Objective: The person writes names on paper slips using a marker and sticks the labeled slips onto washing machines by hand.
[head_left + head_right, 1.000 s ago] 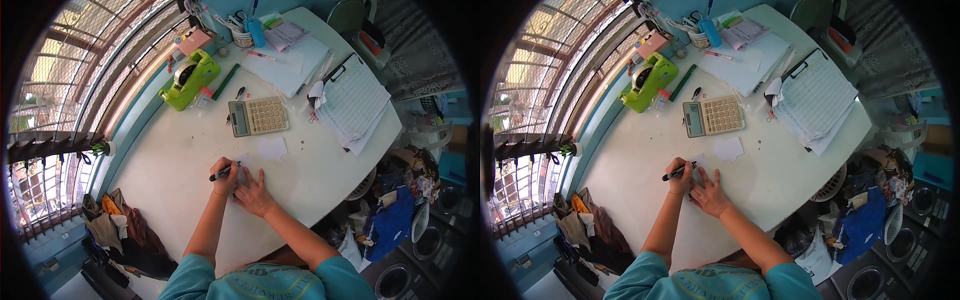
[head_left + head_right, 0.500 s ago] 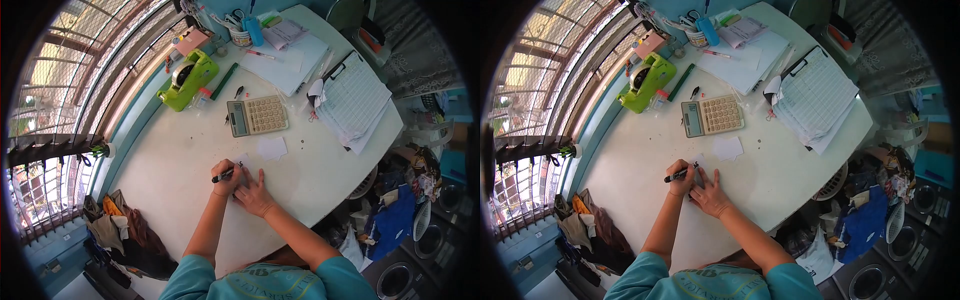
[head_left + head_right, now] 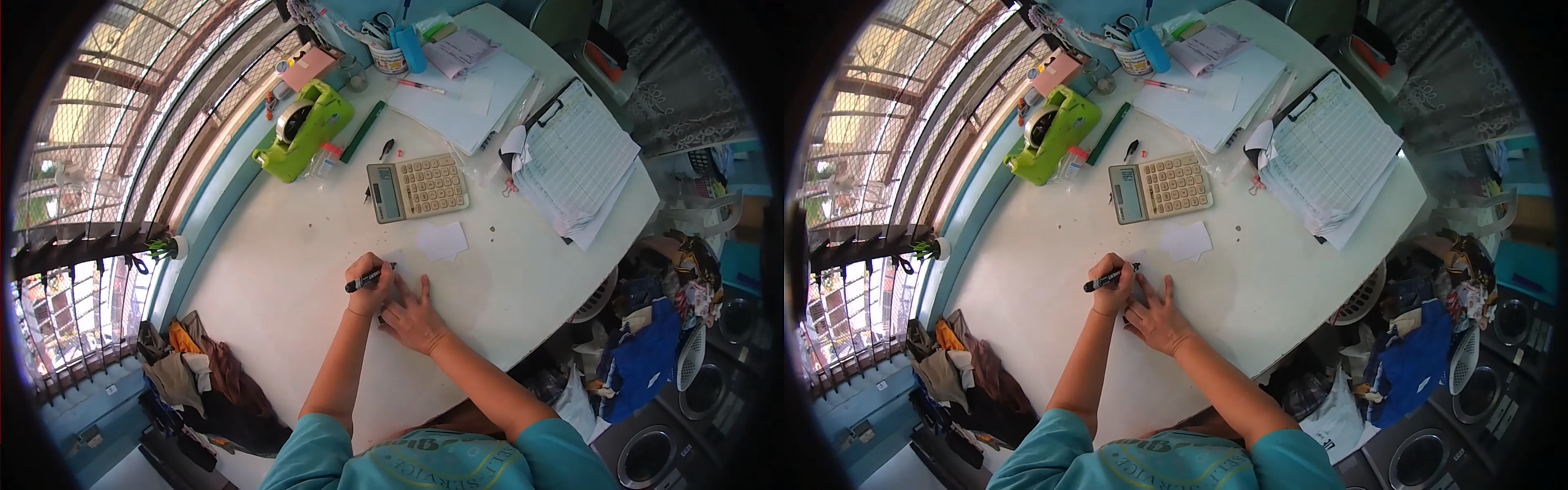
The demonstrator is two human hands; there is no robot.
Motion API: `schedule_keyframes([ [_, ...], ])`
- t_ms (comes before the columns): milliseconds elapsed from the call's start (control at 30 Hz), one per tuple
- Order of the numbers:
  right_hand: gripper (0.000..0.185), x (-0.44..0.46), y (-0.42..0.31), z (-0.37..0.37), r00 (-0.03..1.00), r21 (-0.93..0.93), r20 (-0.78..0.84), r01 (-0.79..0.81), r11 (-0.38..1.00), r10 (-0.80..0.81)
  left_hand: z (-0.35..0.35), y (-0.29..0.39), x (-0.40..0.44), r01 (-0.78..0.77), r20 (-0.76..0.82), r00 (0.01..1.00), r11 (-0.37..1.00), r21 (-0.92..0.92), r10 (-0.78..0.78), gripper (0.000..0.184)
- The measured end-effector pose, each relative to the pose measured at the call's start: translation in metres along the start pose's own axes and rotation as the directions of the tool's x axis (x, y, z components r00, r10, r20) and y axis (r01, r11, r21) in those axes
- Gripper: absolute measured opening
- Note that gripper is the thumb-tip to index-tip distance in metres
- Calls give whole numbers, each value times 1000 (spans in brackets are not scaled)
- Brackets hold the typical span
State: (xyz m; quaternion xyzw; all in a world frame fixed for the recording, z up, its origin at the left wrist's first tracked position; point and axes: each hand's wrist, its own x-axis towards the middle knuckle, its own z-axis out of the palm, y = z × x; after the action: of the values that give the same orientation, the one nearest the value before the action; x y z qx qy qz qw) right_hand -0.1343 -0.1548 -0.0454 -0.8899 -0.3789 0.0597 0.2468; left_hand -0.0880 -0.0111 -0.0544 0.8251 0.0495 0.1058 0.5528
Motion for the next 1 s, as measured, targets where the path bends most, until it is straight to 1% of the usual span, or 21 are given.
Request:
schedule_keyframes([
  [100,29,-1,0,4,1000,-21,-19,9,1000,-9,1,0,1,14,-19,1000,999,-41,-15,17],
  [167,29,-3,0,9,999,-29,-39,15,999,-17,0,-2,1,-9,-3,1000,1000,9,9,16],
  [300,30,-3,1,10,1000,-55,-19,20,998,-21,0,-1,2,-49,41,998,999,10,49,15],
  [367,30,-3,0,8,1000,-61,-9,18,998,-19,3,1,1,34,-26,999,999,-20,-35,14],
  [400,30,-2,0,6,1000,-62,-22,20,998,-21,2,0,0,36,-25,999,999,-19,-36,14],
  [467,29,-2,0,7,999,-64,-34,21,998,-23,2,-1,-1,-24,-14,1000,999,44,25,14],
  [500,29,-2,0,9,999,-57,-29,22,998,-24,1,0,-1,-24,-14,1000,999,44,25,14],
  [567,29,-4,1,12,999,-51,-24,24,998,-25,-3,0,0,-98,88,992,994,38,95,15],
  [600,29,-4,1,9,1000,-73,-2,24,997,-24,-4,-6,1,-98,88,992,994,38,94,15],
  [633,30,-3,0,7,1000,-95,20,25,995,-23,-4,-14,4,-2,20,1000,995,-96,4,16],
  [667,30,-2,0,4,1000,-94,20,25,995,-24,-6,-20,5,84,-35,995,969,-234,-95,16],
  [700,29,-1,-1,1,1000,-85,2,23,996,-23,-11,-14,7,265,-35,948,845,-465,-316,17],
  [733,28,0,-1,-1,1000,-77,-17,21,997,-23,-19,-2,11,369,8,887,700,-612,-461,14],
  [800,26,-2,1,-3,998,-46,-52,16,999,-18,-30,18,14,380,0,864,651,-657,-504,14],
  [867,25,-5,5,0,996,-12,-89,19,1000,-19,-42,20,0,389,-6,879,723,-571,-477,17],
  [900,24,-7,8,6,977,97,-208,-28,995,48,-46,21,-8,325,-11,918,768,-552,-396,21],
  [933,23,-8,9,6,941,212,-313,-60,975,126,-48,36,-14,333,-43,915,811,-481,-401,20],
  [967,23,-10,10,6,942,215,-312,-53,975,120,-52,50,-21,322,-45,925,839,-439,-378,20],
  [1000,23,-10,10,1,951,211,-261,-110,971,164,-55,58,-29,310,-45,934,865,-396,-355,20],
])
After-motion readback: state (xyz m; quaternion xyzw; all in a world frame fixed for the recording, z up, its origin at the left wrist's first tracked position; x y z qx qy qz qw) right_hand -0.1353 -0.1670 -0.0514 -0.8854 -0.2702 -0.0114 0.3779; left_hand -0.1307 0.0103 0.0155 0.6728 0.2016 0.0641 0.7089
